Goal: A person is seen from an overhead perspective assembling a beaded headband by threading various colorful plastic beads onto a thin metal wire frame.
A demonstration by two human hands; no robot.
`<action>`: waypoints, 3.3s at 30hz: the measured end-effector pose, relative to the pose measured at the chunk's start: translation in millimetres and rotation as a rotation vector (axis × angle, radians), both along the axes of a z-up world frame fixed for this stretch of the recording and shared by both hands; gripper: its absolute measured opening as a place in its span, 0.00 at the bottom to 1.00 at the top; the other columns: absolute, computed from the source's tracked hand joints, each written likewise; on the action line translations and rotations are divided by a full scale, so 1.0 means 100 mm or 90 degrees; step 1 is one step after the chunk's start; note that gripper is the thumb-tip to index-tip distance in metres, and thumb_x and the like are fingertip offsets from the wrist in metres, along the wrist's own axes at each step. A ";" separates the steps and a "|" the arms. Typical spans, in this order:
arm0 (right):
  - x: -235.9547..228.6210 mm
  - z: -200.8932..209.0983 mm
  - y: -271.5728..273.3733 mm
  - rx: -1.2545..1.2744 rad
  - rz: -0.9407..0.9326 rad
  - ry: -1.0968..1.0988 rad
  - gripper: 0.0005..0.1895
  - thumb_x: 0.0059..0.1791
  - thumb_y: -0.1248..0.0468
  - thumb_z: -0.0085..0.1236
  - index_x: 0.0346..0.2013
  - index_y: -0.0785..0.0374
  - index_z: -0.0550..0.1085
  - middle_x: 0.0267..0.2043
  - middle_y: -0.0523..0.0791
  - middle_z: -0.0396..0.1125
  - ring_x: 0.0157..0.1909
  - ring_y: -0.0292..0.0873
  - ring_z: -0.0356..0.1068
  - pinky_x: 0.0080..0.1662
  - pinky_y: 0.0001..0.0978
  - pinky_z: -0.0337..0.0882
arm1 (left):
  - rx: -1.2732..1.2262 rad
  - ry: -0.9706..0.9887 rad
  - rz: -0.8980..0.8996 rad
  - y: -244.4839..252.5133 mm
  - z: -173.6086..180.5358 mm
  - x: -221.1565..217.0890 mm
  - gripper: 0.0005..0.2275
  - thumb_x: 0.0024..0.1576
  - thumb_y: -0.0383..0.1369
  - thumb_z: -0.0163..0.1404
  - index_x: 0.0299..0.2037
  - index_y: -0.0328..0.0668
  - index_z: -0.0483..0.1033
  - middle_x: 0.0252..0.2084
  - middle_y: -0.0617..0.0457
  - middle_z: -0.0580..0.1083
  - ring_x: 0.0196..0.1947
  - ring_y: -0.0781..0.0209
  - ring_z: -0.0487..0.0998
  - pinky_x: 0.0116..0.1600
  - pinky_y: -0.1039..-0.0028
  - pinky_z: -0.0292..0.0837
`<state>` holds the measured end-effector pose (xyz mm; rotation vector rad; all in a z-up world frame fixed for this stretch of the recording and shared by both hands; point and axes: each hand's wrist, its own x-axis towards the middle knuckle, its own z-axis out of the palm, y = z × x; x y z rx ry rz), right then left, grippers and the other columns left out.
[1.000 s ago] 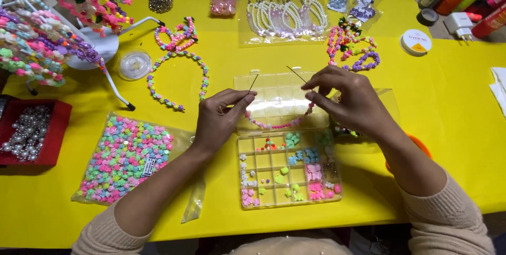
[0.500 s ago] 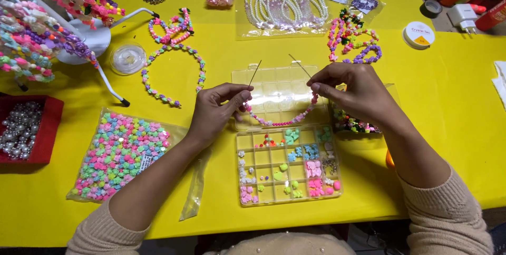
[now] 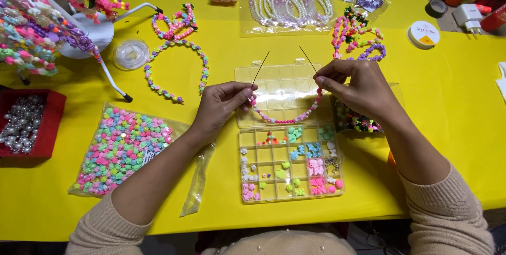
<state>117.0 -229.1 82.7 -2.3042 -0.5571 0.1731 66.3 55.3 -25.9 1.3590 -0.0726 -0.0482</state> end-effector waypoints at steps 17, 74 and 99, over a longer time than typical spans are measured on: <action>0.01 -0.04 -0.01 0.012 0.000 -0.020 0.07 0.52 0.71 0.60 0.44 0.70 0.81 0.34 0.56 0.77 0.40 0.58 0.78 0.51 0.50 0.69 | -0.008 0.001 -0.007 -0.01 0.01 -0.01 0.11 0.64 0.29 0.53 0.52 0.29 0.80 0.37 0.43 0.79 0.35 0.64 0.80 0.39 0.80 0.81; -0.04 -0.21 -1.11 -0.453 0.099 -0.145 0.11 0.45 0.49 0.62 0.30 0.49 0.84 0.70 0.40 0.62 0.70 0.49 0.57 0.62 0.50 0.51 | 0.383 -0.176 0.053 0.02 0.05 -0.01 0.07 0.58 0.20 0.52 0.41 0.40 0.82 0.41 0.52 0.73 0.37 0.64 0.73 0.39 0.76 0.70; -0.14 -0.17 -1.00 -0.483 0.044 -0.260 0.07 0.46 0.56 0.61 0.34 0.54 0.79 0.67 0.47 0.68 0.63 0.51 0.66 0.66 0.53 0.54 | 0.527 -0.402 -0.124 -0.11 0.40 -0.34 0.07 0.54 0.28 0.53 0.39 0.38 0.81 0.49 0.43 0.74 0.57 0.45 0.70 0.62 0.49 0.64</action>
